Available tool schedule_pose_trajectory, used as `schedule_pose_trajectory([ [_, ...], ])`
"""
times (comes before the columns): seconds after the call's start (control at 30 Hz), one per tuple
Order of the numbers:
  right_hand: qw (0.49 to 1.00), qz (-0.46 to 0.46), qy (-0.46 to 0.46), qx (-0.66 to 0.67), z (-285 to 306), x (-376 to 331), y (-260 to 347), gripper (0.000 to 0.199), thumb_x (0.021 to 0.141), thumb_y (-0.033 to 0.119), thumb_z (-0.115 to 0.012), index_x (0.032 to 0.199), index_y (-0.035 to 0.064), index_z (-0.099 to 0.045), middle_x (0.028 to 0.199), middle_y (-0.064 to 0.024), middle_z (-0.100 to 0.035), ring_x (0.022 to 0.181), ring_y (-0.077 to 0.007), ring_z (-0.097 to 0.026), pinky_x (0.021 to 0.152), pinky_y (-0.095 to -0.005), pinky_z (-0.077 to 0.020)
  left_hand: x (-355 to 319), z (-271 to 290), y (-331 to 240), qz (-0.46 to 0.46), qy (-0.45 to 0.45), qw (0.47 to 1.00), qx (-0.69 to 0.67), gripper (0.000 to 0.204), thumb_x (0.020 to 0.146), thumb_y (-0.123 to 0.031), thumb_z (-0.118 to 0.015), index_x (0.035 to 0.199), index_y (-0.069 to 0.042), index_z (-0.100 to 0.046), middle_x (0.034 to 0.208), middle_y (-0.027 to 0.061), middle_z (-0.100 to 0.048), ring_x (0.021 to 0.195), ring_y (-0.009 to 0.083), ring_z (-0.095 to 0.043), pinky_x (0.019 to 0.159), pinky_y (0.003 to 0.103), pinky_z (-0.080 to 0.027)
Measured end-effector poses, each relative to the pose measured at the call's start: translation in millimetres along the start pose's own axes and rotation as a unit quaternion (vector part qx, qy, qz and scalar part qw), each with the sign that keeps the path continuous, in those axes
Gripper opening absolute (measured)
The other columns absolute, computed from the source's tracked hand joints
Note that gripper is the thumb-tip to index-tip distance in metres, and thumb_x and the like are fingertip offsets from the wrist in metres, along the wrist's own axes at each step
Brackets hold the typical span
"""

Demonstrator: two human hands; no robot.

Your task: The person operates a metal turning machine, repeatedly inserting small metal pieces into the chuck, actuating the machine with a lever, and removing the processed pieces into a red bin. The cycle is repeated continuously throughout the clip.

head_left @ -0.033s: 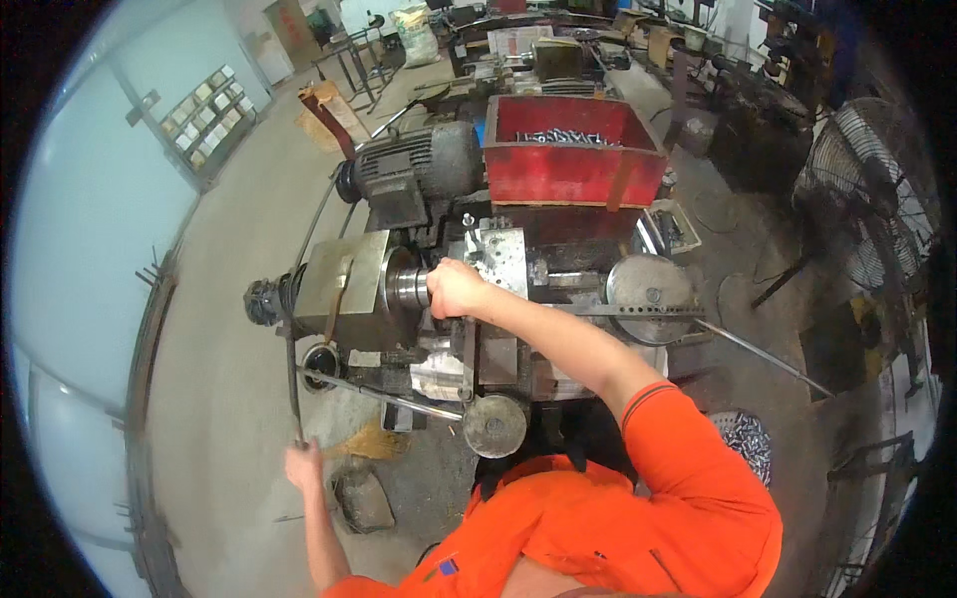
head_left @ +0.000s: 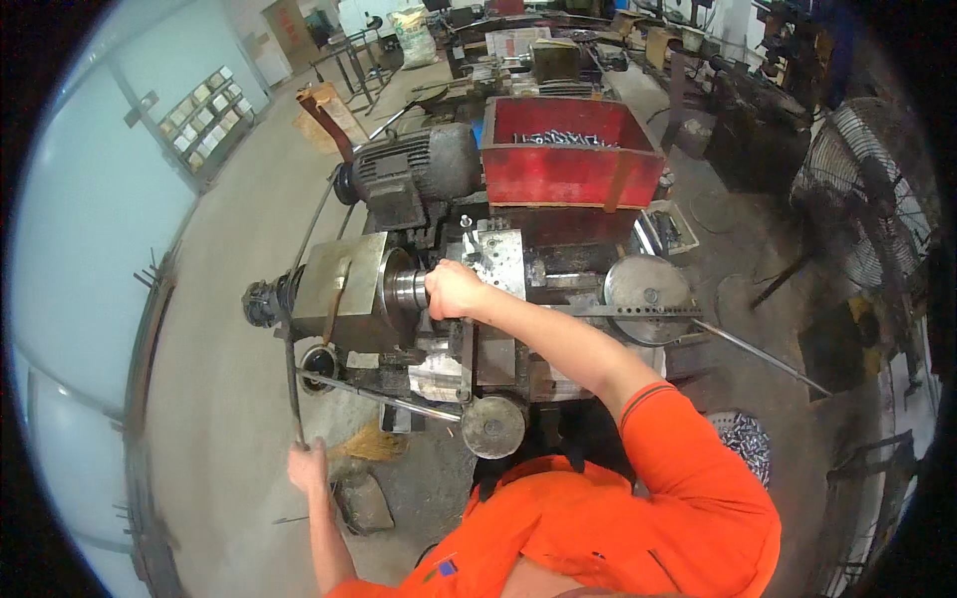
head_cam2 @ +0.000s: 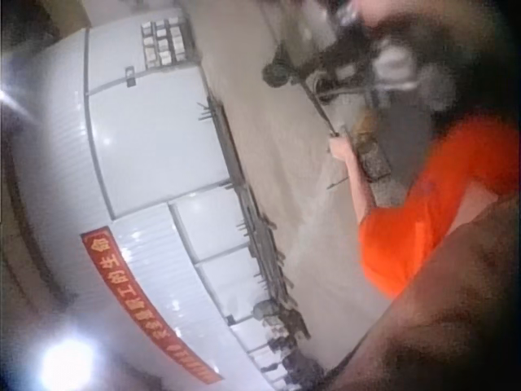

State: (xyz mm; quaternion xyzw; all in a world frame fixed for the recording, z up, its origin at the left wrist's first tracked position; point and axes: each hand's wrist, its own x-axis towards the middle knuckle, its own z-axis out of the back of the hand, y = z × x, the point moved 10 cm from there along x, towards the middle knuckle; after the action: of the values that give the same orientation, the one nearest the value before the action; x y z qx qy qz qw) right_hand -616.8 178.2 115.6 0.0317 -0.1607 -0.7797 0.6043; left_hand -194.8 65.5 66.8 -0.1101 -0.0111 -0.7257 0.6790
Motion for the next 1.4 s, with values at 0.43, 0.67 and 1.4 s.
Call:
schedule_pose_trajectory([
  [0.43, 0.952, -0.09, -0.289, -0.043, 192.3, -62.3, -98.9, 0.062, 0.057, 0.015, -0.062, 0.119, 0.0133, -0.057, 0.127, -0.0184, -0.046, 0.109, -0.0365, -0.047, 0.092, -0.0424, -0.0431, 19.9, -7.7, -3.8, -0.081, -0.047, 0.996, 0.002, 0.036, 0.073, -0.031, -0.065, 0.099, -0.005, -0.06, 0.085, 0.0158, -0.064, 0.081, 0.0348, -0.062, 0.071, 0.045, -0.048],
  [0.67, 0.959, 0.073, -0.201, 0.186, 67.5, -165.4, -27.8, 0.047, 0.058, 0.015, -0.064, 0.104, 0.007, -0.063, 0.118, -0.0176, -0.055, 0.101, -0.0348, -0.058, 0.086, -0.0385, -0.0482, -29.9, 24.2, -142.7, -0.344, 0.074, 0.926, -0.135, 0.037, 0.082, -0.02, -0.062, 0.113, -0.001, -0.058, 0.089, 0.0154, -0.066, 0.082, 0.027, -0.064, 0.076, 0.037, -0.048],
  [1.4, 0.713, -0.7, 0.053, -0.002, -126.8, -707.8, -306.7, 0.035, 0.072, 0.028, -0.059, 0.095, 0.0027, -0.064, 0.101, -0.0189, -0.063, 0.098, -0.032, -0.06, 0.083, -0.044, -0.0488, -85.9, -64.6, -241.6, -0.403, 0.089, 0.894, -0.175, 0.025, 0.082, -0.027, -0.058, 0.082, -0.003, -0.065, 0.074, 0.0163, -0.064, 0.069, 0.0343, -0.061, 0.064, 0.041, -0.046],
])
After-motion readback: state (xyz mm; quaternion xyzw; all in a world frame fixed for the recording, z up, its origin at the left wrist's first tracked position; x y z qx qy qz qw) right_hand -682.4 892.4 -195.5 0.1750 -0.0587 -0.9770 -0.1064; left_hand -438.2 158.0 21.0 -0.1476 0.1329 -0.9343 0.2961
